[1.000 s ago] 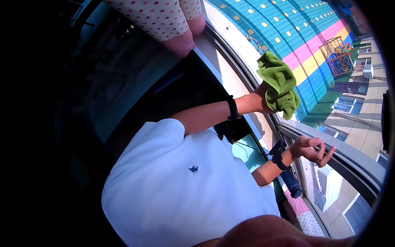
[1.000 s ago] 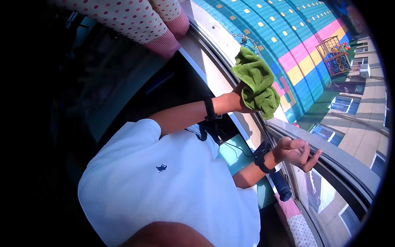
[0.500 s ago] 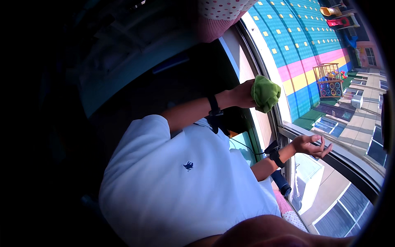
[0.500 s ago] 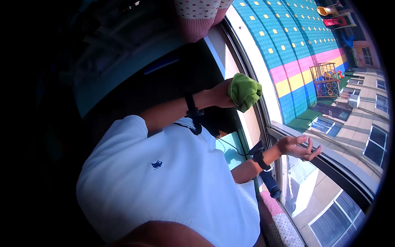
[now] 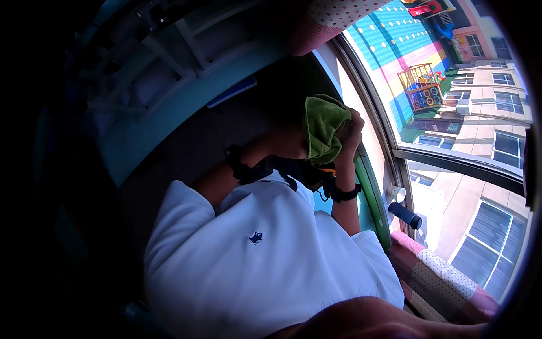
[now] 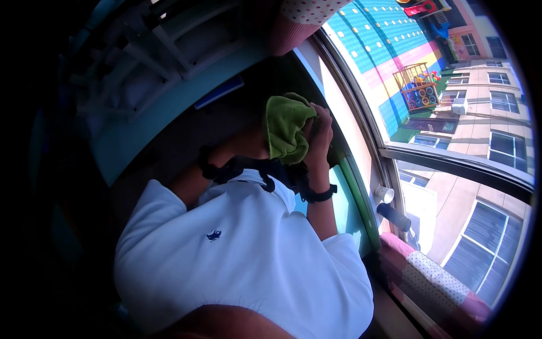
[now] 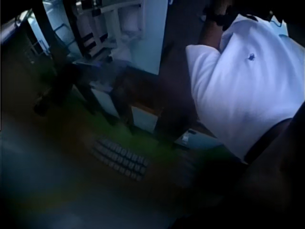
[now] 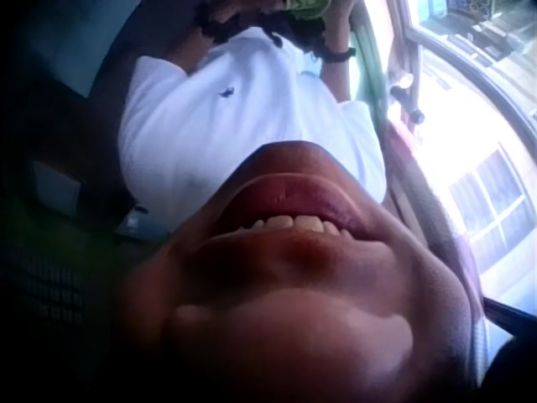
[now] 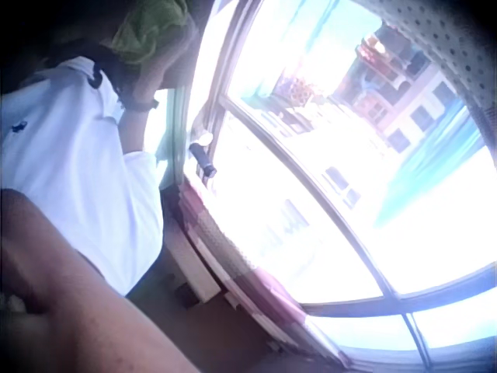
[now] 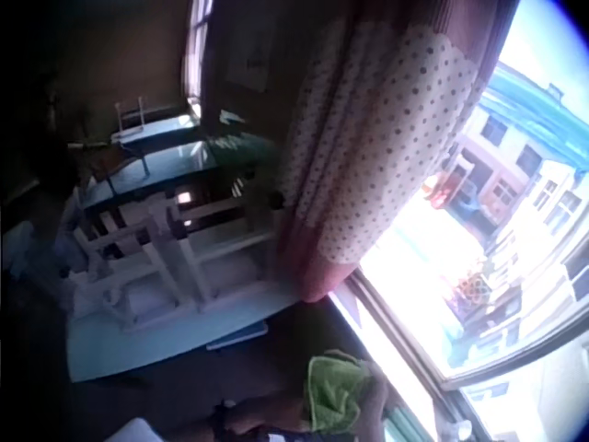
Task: The person wipes down the frames of inverted desks with a cloth, wipes a windowsill, and then wipes several tables around the classroom.
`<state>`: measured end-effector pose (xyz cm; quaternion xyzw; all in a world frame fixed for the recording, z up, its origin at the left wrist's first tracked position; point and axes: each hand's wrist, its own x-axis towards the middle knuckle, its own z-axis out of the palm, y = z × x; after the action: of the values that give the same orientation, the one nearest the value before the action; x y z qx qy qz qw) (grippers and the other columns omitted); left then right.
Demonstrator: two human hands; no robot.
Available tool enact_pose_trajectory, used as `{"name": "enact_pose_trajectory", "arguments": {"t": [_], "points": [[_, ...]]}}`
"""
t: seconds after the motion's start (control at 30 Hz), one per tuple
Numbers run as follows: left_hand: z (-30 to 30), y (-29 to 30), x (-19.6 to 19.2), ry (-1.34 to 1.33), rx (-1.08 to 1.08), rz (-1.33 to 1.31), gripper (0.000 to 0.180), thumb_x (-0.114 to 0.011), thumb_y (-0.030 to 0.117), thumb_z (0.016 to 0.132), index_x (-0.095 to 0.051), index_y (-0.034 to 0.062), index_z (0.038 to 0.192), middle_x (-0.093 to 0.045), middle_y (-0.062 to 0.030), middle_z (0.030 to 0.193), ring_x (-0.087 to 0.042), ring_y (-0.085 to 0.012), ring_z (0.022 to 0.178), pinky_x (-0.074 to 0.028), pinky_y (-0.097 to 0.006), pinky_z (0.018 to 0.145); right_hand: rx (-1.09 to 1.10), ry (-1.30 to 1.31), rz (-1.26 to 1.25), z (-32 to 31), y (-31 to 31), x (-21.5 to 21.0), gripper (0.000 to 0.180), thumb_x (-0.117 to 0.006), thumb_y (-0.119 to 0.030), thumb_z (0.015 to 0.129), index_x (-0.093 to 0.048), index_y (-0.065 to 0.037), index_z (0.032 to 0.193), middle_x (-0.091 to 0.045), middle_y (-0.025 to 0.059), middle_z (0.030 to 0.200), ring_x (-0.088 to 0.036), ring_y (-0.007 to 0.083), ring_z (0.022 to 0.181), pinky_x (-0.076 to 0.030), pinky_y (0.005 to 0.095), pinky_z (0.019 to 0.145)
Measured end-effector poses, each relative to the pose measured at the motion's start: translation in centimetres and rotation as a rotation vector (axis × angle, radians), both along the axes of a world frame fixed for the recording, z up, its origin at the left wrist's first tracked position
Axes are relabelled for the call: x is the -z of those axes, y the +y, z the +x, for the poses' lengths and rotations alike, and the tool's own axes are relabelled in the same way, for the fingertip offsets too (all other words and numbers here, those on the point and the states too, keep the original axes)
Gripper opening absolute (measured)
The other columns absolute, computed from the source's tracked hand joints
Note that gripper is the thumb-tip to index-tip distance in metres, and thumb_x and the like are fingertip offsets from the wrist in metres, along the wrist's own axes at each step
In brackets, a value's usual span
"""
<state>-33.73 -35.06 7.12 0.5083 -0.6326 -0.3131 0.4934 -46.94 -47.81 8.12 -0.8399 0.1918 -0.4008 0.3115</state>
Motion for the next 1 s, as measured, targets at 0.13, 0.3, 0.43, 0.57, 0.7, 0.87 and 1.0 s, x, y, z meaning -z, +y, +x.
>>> {"name": "enact_pose_trajectory", "arguments": {"t": [0.13, 0.3, 0.43, 0.57, 0.7, 0.87, 1.0], "points": [[2.3, 5.7, 6.2, 0.025, -0.040, -0.016, 0.050, -0.064, 0.016, 0.084, -0.048, 0.0057, 0.130, -0.056, -0.0128, 0.127, -0.055, -0.0287, 0.116, -0.043, -0.040, 0.100, 0.053, 0.153, -0.023, 1.1, 2.1, -0.7, 0.017, -0.051, -0.002, 0.092, -0.049, -0.004, 0.109, -0.057, 0.0159, 0.087, -0.064, 0.0306, 0.076, -0.050, 0.0365, 0.067], [5.0, 11.0, 7.9, 0.343, -0.260, 0.085, 0.050, -0.056, 0.028, 0.087, -0.048, 0.0057, 0.131, -0.054, -0.0134, 0.129, -0.053, -0.0288, 0.118, -0.042, -0.040, 0.101, -0.002, 0.151, 0.018, 2.6, 6.5, -1.2, 0.014, -0.051, -0.007, 0.095, -0.050, -0.003, 0.108, -0.060, 0.0170, 0.085, -0.064, 0.0313, 0.075, -0.050, 0.0363, 0.068], [6.6, 12.6, 9.1, 0.971, -0.367, 0.159, 0.053, -0.049, 0.038, 0.089, -0.047, 0.0058, 0.132, -0.052, -0.0139, 0.131, -0.052, -0.0289, 0.120, -0.041, -0.041, 0.101, -0.185, 0.365, 0.071, 6.6, 6.7, -0.4, 0.018, -0.056, -0.014, 0.094, -0.053, -0.001, 0.106, -0.061, 0.0192, 0.084, -0.062, 0.0342, 0.075, -0.051, 0.0387, 0.068], [7.8, 14.3, 9.3, 1.518, -0.385, 0.086, 0.059, -0.042, 0.048, 0.092, -0.047, 0.0058, 0.133, -0.051, -0.0143, 0.134, -0.051, -0.0290, 0.122, -0.040, -0.041, 0.102, -0.422, 0.701, -0.104, 10.1, 5.1, -0.3, 0.023, -0.060, -0.019, 0.091, -0.058, 0.003, 0.097, -0.059, 0.0203, 0.080, -0.060, 0.0380, 0.074, -0.050, 0.0426, 0.067], [11.4, 15.6, 7.3, 1.665, -0.465, -0.065, 0.066, -0.035, 0.058, 0.095, -0.046, 0.0058, 0.134, -0.049, -0.0148, 0.136, -0.050, -0.0291, 0.123, -0.039, -0.042, 0.103, -0.685, 0.597, -0.192, 14.1, 3.7, -0.3, 0.023, -0.058, -0.020, 0.092, -0.062, 0.003, 0.093, -0.061, 0.0188, 0.088, -0.061, 0.0364, 0.079, -0.051, 0.0404, 0.073], [16.8, 18.9, -2.6, 0.921, -1.146, -0.163, 0.082, -0.015, 0.069, 0.094, -0.047, 0.0045, 0.132, -0.047, -0.0158, 0.138, -0.047, -0.0306, 0.125, -0.037, -0.044, 0.101, -0.970, -0.048, 0.579, 20.2, 4.2, -3.3, 0.024, -0.050, -0.015, 0.096, -0.062, 0.004, 0.102, -0.063, 0.0107, 0.094, -0.063, 0.0215, 0.085, -0.049, 0.0300, 0.080], [19.3, 23.4, -17.5, 0.489, -1.234, -0.753, 0.085, -0.018, 0.069, 0.093, -0.044, -0.0020, 0.131, -0.038, -0.0304, 0.141, -0.040, -0.0410, 0.130, -0.031, -0.048, 0.107, -0.961, -0.153, 1.013, 24.2, 0.0, -3.4, 0.028, -0.047, -0.018, 0.099, -0.060, 0.006, 0.107, -0.065, 0.0069, 0.100, -0.062, 0.0161, 0.089, -0.048, 0.0269, 0.080]]}}
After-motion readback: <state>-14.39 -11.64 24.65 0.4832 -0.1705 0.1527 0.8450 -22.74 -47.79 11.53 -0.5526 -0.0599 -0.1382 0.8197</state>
